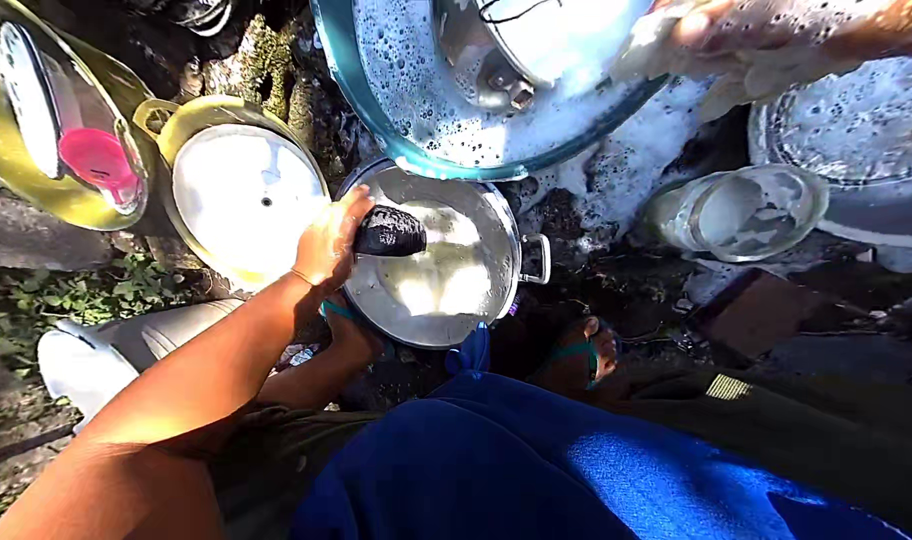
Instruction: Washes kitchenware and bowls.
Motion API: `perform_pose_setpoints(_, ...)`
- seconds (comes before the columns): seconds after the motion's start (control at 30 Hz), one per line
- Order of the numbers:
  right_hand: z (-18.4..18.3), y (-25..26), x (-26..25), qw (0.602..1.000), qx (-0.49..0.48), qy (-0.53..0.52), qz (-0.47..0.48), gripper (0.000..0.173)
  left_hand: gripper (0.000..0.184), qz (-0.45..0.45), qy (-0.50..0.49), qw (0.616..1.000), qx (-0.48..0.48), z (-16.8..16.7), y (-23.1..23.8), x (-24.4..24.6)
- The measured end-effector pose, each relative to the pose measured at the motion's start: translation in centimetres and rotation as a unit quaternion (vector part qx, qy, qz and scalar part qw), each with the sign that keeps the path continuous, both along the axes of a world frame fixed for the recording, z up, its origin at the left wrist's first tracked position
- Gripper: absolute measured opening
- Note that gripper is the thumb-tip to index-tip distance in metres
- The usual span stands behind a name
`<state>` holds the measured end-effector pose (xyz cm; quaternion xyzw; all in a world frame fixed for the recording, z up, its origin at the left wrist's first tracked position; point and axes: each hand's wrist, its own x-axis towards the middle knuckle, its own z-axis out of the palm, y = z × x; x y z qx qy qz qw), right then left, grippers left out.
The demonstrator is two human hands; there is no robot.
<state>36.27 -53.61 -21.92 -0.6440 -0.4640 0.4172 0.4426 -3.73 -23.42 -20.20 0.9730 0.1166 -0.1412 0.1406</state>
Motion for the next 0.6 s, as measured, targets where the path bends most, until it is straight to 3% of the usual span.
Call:
perform_pose_setpoints(0.17,3.9,-0.2,0.2,0.998,-0.031,-0.025,-0.058,0.025,0.07,0.226,-0.1,0.969,-0.02,8.7,1.1,6.0)
perform_pose_setpoints(0.23,5.4,-0.2,-0.1,0.996,-0.052,-0.014,-0.074,0.027,0.074,0.303,-0.104,0.947,-0.016,10.2,0.8,9.6)
perform_pose_setpoints(0.33,6.7,-1.0,0.0,0.993,-0.083,0.046,-0.064,0.027,0.074,0.35,-0.14,0.926,-0.034,8.0,0.8,14.8)
perform_pose_setpoints(0.4,8.2,-2.0,-0.6,0.989,-0.131,0.01,-0.06,0.033,0.072,0.376,-0.13,0.917,-0.012,5.5,0.9,17.7)
perform_pose_setpoints(0.47,8.7,-3.7,-1.1,0.98,-0.183,-0.037,-0.071,0.027,0.072,0.399,-0.131,0.907,0.024,2.7,0.9,19.6)
perform_pose_setpoints(0.6,3.7,-9.0,-1.3,0.979,-0.182,-0.065,-0.064,0.02,0.064,0.448,-0.151,0.881,0.019,-2.7,-1.7,22.6)
